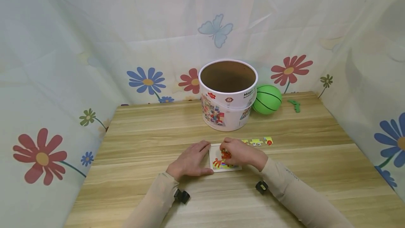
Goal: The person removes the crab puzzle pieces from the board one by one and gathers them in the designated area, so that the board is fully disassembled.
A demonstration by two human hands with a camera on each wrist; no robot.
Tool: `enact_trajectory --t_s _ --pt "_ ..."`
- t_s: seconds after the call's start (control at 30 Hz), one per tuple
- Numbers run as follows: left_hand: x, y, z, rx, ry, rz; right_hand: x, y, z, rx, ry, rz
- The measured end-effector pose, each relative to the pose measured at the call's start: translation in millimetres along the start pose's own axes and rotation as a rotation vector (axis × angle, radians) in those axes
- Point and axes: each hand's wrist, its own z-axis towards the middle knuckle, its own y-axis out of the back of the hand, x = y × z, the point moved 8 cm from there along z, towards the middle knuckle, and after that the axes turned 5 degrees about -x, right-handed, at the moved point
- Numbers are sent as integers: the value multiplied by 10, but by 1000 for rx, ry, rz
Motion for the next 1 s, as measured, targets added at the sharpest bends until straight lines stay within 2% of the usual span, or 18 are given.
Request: enact_trajectory --t_s 0.5,1.0 --pt "-11 6 -9 -18 2 -2 -4 60 -41 -49 67 41" --pt "1 -17 -1 -6 10 0 -160 140 -82 -63 9 26"
